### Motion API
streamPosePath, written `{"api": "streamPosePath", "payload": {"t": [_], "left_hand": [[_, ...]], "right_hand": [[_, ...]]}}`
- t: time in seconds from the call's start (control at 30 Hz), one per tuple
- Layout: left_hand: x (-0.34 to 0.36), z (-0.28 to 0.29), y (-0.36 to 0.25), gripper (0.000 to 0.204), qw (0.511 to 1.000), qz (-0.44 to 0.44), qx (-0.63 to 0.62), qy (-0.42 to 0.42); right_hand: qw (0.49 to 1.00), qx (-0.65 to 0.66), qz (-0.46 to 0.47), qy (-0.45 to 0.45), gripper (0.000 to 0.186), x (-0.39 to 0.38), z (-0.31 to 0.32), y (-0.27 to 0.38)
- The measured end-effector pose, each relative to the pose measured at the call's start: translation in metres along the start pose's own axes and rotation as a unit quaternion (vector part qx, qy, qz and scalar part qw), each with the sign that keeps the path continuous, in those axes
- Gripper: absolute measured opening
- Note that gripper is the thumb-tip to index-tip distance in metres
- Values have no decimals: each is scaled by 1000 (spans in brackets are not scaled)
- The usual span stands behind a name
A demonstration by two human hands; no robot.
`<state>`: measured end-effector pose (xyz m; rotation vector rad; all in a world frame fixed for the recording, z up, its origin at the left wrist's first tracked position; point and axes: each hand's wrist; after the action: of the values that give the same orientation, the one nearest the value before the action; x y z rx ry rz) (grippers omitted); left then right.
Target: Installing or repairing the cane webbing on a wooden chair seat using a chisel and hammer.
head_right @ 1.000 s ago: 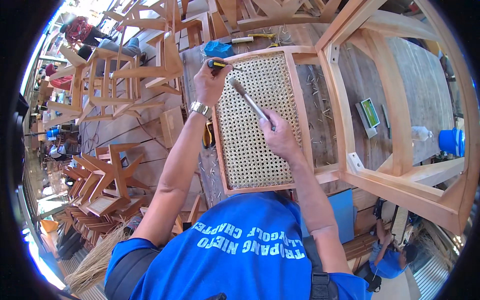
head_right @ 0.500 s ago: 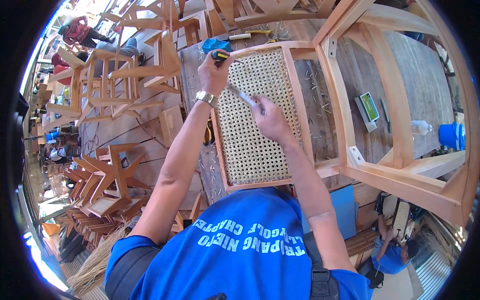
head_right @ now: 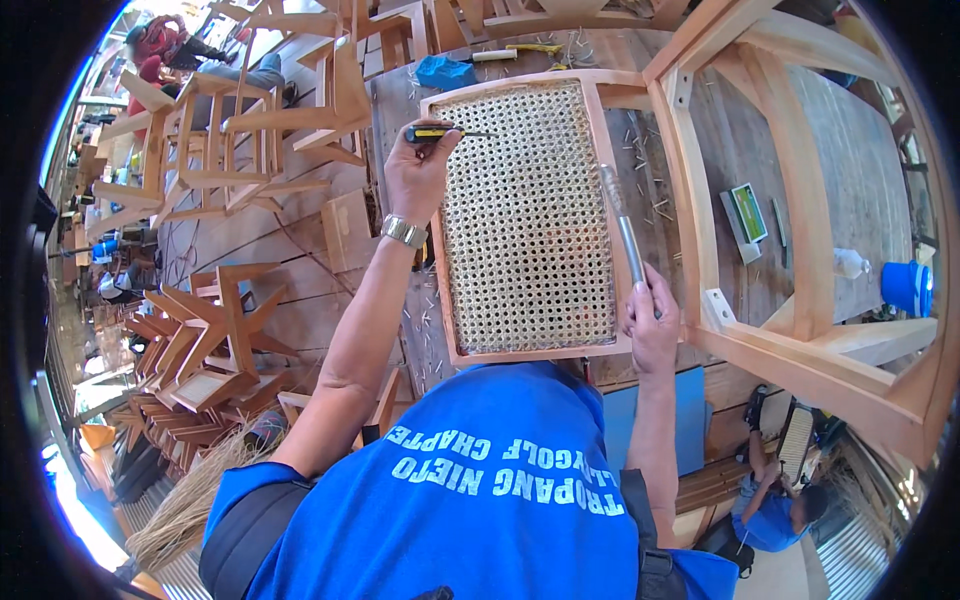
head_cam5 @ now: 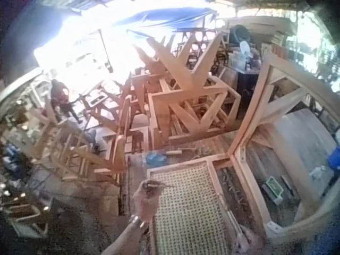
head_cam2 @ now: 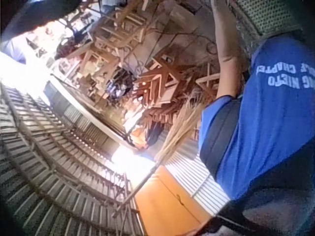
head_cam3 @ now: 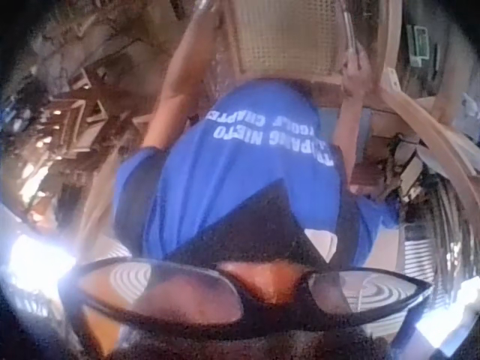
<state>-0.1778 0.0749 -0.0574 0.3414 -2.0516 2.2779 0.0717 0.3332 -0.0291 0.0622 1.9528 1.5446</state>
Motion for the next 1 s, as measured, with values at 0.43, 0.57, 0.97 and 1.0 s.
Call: {"api": "streamPosePath", "payload": {"t": [0.43,0.57,0.97,1.0], "left_hand": [[9,-22,-33,27,953,-136,228,143],[15,-22,-37,25,956,-134,235,112],[-35,-10,-48,25,983,-67,150,87],[-38,-10,-47,25,983,-62,139,98]], "right_hand": [[982,-111,101,114,31,72,-97,2],[984,-68,146,80,30,73,-106,13],[997,34,37,50,30,26,-46,10],[997,36,36,48,30,22,-45,8]]}}
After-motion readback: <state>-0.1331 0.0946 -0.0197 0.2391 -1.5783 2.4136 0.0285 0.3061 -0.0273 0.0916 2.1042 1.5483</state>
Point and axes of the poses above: each hand's wrist, its own x-axis towards the middle knuckle, its own z-axis out of the back of the hand, y = z × x, and after that the axes turned 1 degree about -y, right-handed
